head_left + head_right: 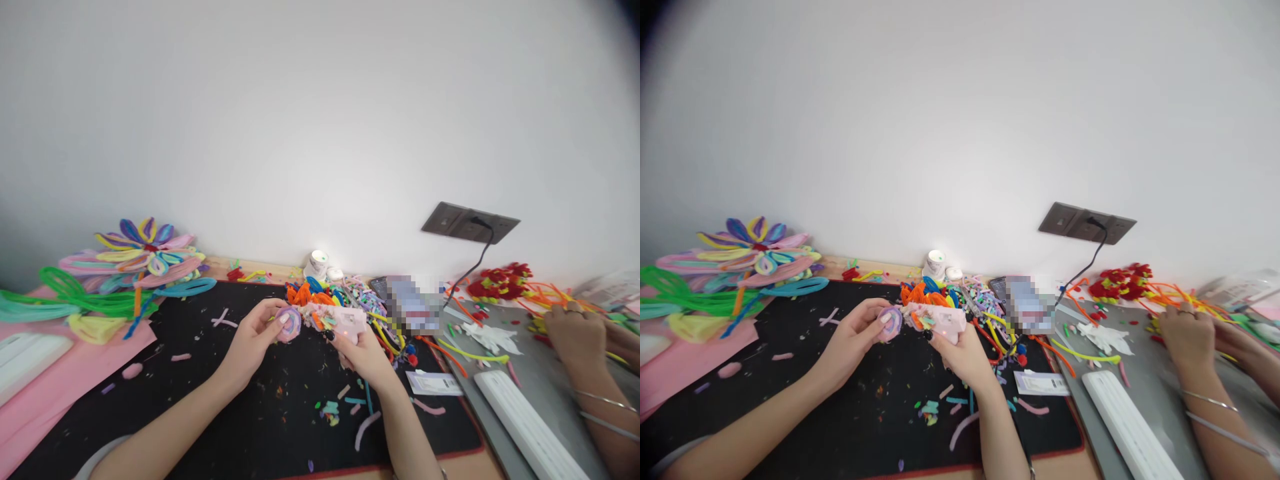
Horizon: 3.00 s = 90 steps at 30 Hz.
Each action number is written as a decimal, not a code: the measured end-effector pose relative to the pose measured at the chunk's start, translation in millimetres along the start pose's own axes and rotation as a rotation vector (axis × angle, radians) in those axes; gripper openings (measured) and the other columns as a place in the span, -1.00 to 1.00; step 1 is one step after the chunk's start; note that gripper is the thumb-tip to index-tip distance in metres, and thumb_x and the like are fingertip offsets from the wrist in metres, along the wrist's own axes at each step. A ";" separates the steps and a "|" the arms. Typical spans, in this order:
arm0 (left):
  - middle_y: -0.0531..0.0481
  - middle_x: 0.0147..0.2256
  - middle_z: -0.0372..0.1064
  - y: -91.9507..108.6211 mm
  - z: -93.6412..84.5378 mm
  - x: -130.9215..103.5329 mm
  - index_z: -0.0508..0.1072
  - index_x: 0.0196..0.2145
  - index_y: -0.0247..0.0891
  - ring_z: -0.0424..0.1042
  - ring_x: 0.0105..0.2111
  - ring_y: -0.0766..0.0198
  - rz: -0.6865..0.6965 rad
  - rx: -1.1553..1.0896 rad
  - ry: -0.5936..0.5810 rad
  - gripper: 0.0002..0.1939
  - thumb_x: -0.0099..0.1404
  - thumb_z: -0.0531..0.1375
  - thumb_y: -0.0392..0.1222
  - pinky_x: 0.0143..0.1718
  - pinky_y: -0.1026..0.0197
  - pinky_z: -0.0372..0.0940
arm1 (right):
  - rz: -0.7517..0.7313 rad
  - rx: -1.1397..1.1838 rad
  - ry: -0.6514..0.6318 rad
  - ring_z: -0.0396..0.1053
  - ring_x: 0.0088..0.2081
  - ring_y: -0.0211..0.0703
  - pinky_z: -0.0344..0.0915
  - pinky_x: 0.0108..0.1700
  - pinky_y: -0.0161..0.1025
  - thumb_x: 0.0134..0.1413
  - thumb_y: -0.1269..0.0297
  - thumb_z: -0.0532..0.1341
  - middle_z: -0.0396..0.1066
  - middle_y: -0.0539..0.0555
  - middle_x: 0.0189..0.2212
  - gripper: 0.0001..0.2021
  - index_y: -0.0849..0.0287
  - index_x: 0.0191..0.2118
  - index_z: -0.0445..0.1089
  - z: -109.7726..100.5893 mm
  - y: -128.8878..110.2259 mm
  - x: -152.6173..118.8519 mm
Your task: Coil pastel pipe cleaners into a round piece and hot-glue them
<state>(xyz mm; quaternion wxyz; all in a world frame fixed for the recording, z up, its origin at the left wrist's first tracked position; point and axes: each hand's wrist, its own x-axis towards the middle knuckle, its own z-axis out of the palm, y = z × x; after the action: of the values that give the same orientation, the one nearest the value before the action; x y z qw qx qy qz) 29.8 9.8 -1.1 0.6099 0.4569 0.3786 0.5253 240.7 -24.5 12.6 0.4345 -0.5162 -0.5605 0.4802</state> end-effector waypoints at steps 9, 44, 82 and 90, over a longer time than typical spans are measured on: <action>0.01 -0.34 0.45 0.6 -0.1 -1.1 0.46 -0.25 -0.21 0.41 -0.37 0.27 0.059 0.047 -0.022 -0.76 0.17 0.30 -0.05 -0.41 0.31 0.32 | 0.053 0.044 -0.010 -0.05 -0.75 -0.39 -0.02 -0.68 -0.38 -0.03 0.14 0.26 0.04 -0.23 -0.77 -0.75 0.17 -0.28 0.30 1.3 -0.1 0.7; 0.00 -0.33 0.47 -0.2 -1.9 -0.7 0.47 -0.25 -0.19 0.43 -0.34 0.23 0.083 0.071 0.000 -0.78 0.18 0.29 -0.05 -0.39 0.29 0.31 | 0.033 0.112 -0.072 -0.08 -0.74 -0.42 -0.04 -0.67 -0.37 -0.01 0.00 0.26 0.06 -0.22 -0.71 -0.65 0.16 -0.24 0.26 -4.5 4.4 -1.9; 0.05 -0.31 0.47 0.4 -4.3 2.3 0.43 -0.20 -0.18 0.42 -0.33 0.32 0.043 -0.094 0.087 -0.71 0.14 0.34 -0.09 -0.34 0.33 0.32 | 0.057 0.108 -0.125 -0.07 -0.75 -0.46 -0.05 -0.70 -0.41 -0.01 0.14 0.27 0.08 -0.23 -0.72 -0.75 0.16 -0.36 0.22 -3.5 0.1 -4.4; 0.05 -0.31 0.48 2.2 -2.1 2.6 0.45 -0.22 -0.18 0.42 -0.36 0.33 0.041 -0.109 0.114 -0.69 0.10 0.36 -0.07 -0.40 0.35 0.31 | 0.049 0.119 -0.159 -0.07 -0.76 -0.45 -0.10 -0.71 -0.42 0.00 0.16 0.27 0.06 -0.24 -0.75 -0.77 0.15 -0.33 0.24 -3.0 -2.2 -4.1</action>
<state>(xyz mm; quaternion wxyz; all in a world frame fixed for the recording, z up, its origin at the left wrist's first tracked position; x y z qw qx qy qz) 27.6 12.7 0.4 0.6005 0.3998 0.3741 0.5828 243.7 -28.4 15.3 0.4064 -0.4634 -0.5509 0.5626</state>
